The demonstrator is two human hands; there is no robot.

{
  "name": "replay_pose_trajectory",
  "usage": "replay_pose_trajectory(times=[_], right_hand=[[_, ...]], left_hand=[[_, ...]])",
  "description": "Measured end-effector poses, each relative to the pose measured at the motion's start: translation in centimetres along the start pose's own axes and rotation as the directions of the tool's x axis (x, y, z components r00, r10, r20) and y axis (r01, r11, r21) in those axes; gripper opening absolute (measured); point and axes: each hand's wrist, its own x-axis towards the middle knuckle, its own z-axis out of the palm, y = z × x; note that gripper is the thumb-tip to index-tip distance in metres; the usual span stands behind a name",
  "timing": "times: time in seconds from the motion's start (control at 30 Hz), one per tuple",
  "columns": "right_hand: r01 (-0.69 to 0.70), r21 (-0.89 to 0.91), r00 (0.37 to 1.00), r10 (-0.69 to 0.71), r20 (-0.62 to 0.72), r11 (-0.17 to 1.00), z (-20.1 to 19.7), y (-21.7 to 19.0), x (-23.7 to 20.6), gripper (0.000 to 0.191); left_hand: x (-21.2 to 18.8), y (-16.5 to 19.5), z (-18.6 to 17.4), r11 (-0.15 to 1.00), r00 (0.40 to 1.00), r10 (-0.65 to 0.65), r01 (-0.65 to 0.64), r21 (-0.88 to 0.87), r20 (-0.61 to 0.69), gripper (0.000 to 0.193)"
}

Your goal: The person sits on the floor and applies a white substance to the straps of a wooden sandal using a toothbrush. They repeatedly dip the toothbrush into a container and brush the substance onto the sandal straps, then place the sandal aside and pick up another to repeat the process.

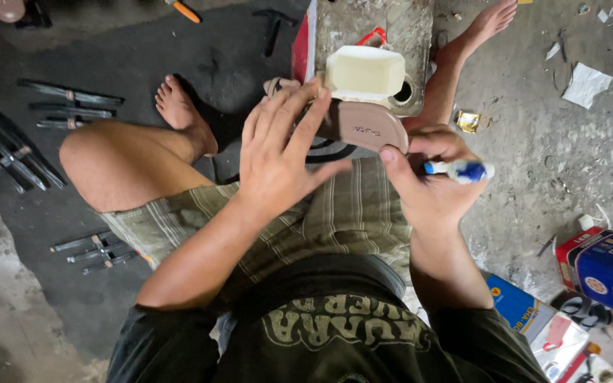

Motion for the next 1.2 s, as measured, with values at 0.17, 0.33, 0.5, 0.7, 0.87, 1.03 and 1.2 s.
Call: replay_pose_trajectory(times=[0.17,0.33,0.5,0.7,0.87,1.03,1.2], right_hand=[[-0.161,-0.199,0.962,0.198,0.186,0.967,-0.1,1.3,2.6,0.030],[0.075,-0.803,0.884,0.332,0.328,0.592,0.3,8.3,7.8,0.020],[0.382,-0.860,0.808,0.329,0.488,0.338,1.8,13.4,9.8,0.023],[0.402,-0.848,0.851,0.201,0.486,0.345,-0.6,10.5,9.3,0.025],[0.201,-0.905,0.767,0.514,0.383,0.375,-4.2,5.3,7.0,0.021],[-0.204,-0.257,0.883,0.290,0.368,0.945,-4.2,2.1,3.4,0.019],[-0.265,0.230,0.940,0.198,0.277,0.936,-0.7,-1.3,-1.9,0.021]], left_hand=[[-0.3,-1.2,0.0,0.995,0.995,-0.091,0.093,0.041,-0.045,0.086],[-0.1,-2.6,-1.3,0.973,0.973,-0.218,0.211,-0.090,-0.073,0.075],[0.5,-2.3,-1.6,0.958,0.964,-0.264,0.258,-0.124,-0.036,0.074],[0.5,-2.4,-1.6,0.980,0.981,-0.182,0.174,-0.101,-0.073,0.069],[0.1,-1.6,-0.6,0.852,0.932,-0.362,0.328,-0.409,-0.007,0.049],[-0.3,-2.3,-0.1,0.910,0.989,0.037,-0.092,-0.403,-0.142,0.031],[-0.6,-2.4,0.7,0.911,0.936,0.189,-0.279,-0.303,-0.296,0.047]])
